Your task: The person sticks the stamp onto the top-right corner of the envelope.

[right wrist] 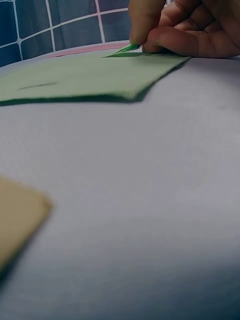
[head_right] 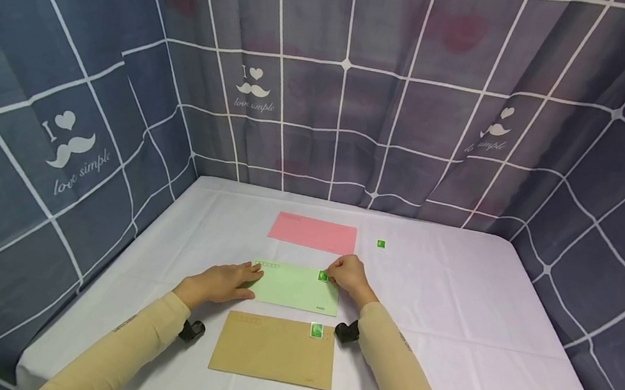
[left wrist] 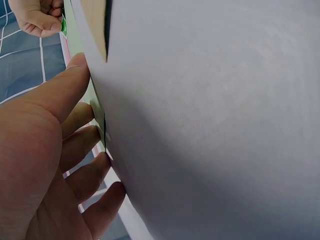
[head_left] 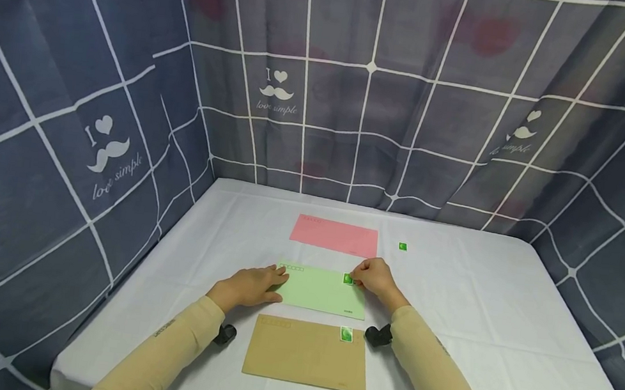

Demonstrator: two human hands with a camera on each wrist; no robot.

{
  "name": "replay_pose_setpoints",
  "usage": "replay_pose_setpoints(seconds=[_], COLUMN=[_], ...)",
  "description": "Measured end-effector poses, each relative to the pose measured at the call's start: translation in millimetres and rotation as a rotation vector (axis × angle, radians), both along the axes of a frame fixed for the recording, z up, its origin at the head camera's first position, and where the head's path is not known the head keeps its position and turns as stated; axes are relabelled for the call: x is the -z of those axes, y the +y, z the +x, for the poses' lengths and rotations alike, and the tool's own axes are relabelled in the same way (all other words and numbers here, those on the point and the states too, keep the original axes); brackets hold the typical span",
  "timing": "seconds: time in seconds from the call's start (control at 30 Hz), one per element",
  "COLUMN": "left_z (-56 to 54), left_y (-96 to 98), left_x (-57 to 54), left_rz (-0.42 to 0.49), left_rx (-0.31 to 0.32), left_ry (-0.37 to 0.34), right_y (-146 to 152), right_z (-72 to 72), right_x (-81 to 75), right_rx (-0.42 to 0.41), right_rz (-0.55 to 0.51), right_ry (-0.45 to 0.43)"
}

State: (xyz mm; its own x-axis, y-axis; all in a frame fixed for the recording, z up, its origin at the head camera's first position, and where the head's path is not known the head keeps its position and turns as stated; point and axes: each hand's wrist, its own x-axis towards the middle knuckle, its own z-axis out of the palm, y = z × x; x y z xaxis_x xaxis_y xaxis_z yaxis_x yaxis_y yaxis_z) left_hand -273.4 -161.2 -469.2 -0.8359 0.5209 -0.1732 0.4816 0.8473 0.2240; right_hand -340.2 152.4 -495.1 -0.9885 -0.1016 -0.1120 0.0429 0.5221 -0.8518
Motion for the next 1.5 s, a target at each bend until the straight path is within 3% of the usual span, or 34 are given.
replay_pose_setpoints(seconds=[1.5], left_z=[-0.9], left_y=[0.6], left_x=[-1.3], left_rz=[0.018], left_rx=[-0.004], left_ry=[-0.009], right_y=[-8.3], right_z=[-2.0], right_x=[0.8], right_rx=[-0.001], right_rz=[0.179], right_ry=[0.11])
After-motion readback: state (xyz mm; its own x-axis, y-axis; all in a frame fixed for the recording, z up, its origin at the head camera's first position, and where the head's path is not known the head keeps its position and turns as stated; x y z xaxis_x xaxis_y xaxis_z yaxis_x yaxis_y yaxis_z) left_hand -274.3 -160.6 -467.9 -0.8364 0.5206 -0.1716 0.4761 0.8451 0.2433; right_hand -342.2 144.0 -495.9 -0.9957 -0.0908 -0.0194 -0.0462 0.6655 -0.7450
